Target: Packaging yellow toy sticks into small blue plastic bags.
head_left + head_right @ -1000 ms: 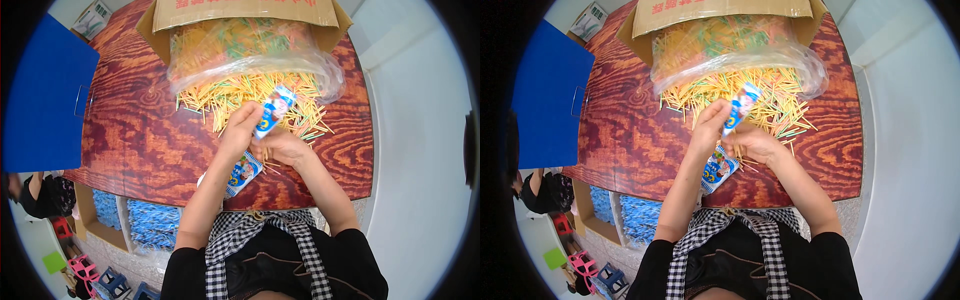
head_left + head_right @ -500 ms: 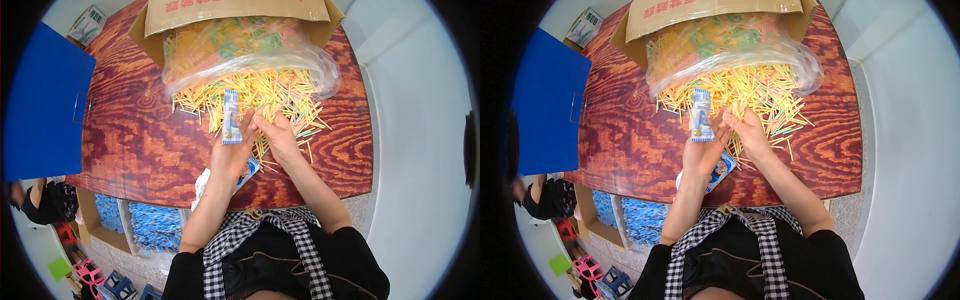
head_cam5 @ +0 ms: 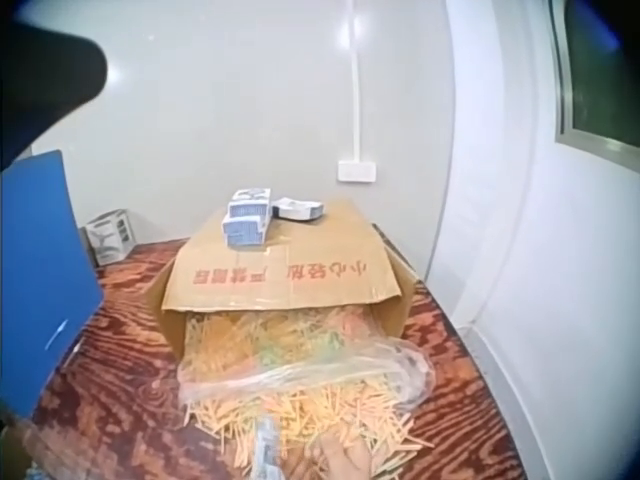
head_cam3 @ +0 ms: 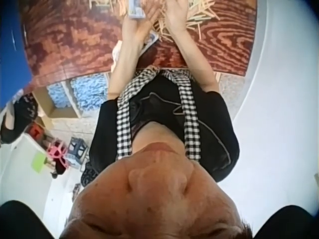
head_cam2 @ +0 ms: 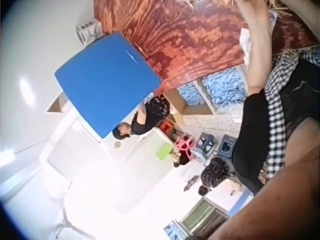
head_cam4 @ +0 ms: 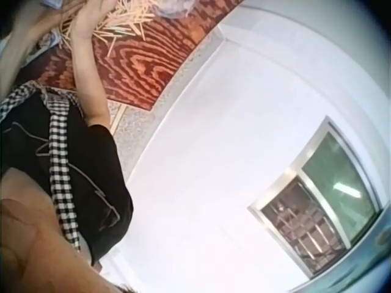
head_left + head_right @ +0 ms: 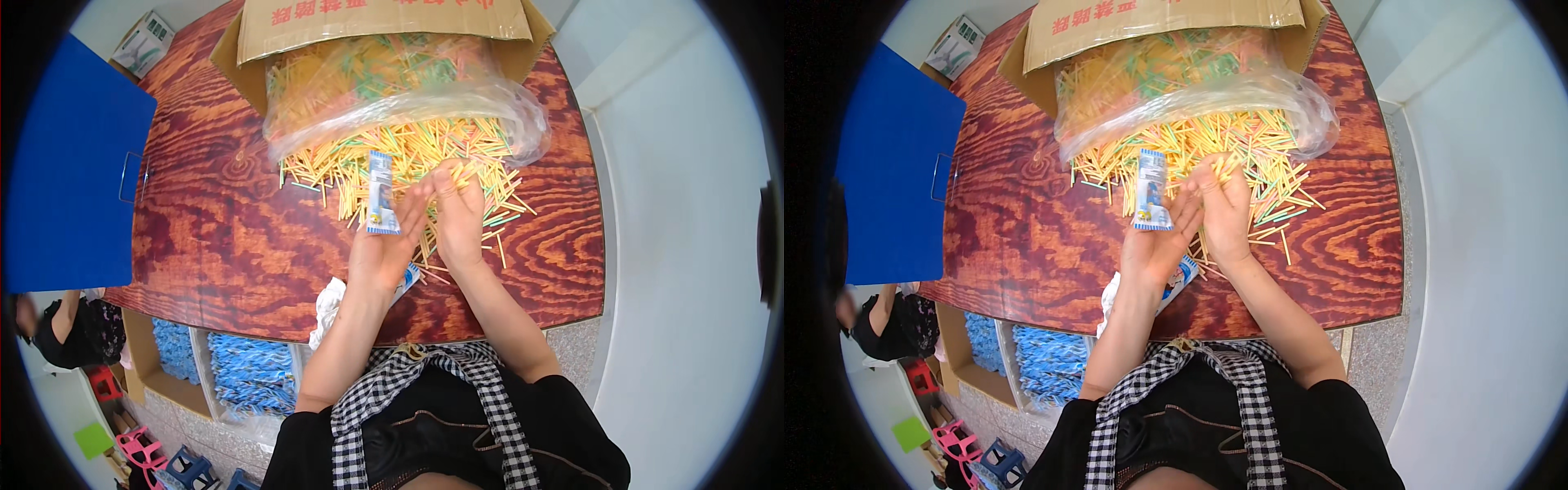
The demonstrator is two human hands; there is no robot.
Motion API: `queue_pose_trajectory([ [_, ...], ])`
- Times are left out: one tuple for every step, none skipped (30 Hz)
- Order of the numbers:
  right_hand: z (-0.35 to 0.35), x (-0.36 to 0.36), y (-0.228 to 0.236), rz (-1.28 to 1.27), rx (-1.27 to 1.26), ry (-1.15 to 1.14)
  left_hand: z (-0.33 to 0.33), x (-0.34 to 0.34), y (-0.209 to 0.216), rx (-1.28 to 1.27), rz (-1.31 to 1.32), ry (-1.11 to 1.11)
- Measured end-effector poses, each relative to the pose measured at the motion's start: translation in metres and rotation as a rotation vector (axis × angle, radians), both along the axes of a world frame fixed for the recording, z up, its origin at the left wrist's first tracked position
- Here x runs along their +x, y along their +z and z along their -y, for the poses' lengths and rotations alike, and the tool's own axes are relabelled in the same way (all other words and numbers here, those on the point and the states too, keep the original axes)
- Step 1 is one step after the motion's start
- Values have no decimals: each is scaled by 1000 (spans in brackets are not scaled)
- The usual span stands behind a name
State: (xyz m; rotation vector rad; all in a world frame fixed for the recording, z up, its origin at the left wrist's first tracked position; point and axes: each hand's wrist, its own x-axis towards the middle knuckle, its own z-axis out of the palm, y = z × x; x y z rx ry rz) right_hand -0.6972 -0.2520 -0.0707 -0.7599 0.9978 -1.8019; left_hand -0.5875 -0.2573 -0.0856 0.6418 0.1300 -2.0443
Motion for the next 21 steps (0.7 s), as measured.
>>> queue_pose_trajectory([
  [-3,3,5,-38,47,24,-2,0,0,-3,-50,-33],
  [-2,4,0,-68,2,50,-2,-2,-2,-10,-51,-34],
  [-3,6,-4,-69,-5,49,-2,-3,-7,-93,-101,-31],
  [-3,7,-7,-143,17,59,-1,-4,-11,-175,-151,-28],
  [-5,8,-10,-214,47,71,-2,-7,-8,-174,-149,-26],
  [-3,6,-12,-200,13,108,-2,-10,-4,-158,-132,-16],
  [-5,5,-14,-197,15,110,-2,-11,-2,-142,-114,-5],
  [-6,5,-8,-153,26,114,-3,-10,-2,-140,-112,-8],
  [-8,5,-5,-110,38,118,-5,-8,-3,-160,-153,-14],
  [-10,2,-11,-100,80,176,-7,-6,-4,-180,-194,-21],
  [-12,2,-11,-99,81,176,-8,-5,-3,-178,-193,-20],
  [-15,2,-9,-199,59,166,-10,-4,-1,-128,-194,-10],
  [-18,2,-7,-299,36,155,-12,-3,0,-78,-195,1],
  [-23,3,-3,-299,37,158,-15,-3,-1,-77,-195,4],
  [-27,5,2,-292,60,129,-19,-4,-2,-71,-208,5],
  [-29,6,4,-285,82,99,-21,-3,-3,-66,-220,7],
  [-31,3,0,-285,87,96,-24,-3,-5,-61,-222,4],
  [-33,-2,-7,-295,82,159,-26,-2,-7,-101,-274,-18],
  [-35,-4,-11,-304,77,223,-28,-2,-8,-140,-326,-39],
  [-36,-4,-11,-303,82,219,-30,-2,-6,-135,-327,-42],
  [-38,-4,-10,-312,57,206,-32,-1,-4,-105,-300,-31],
])
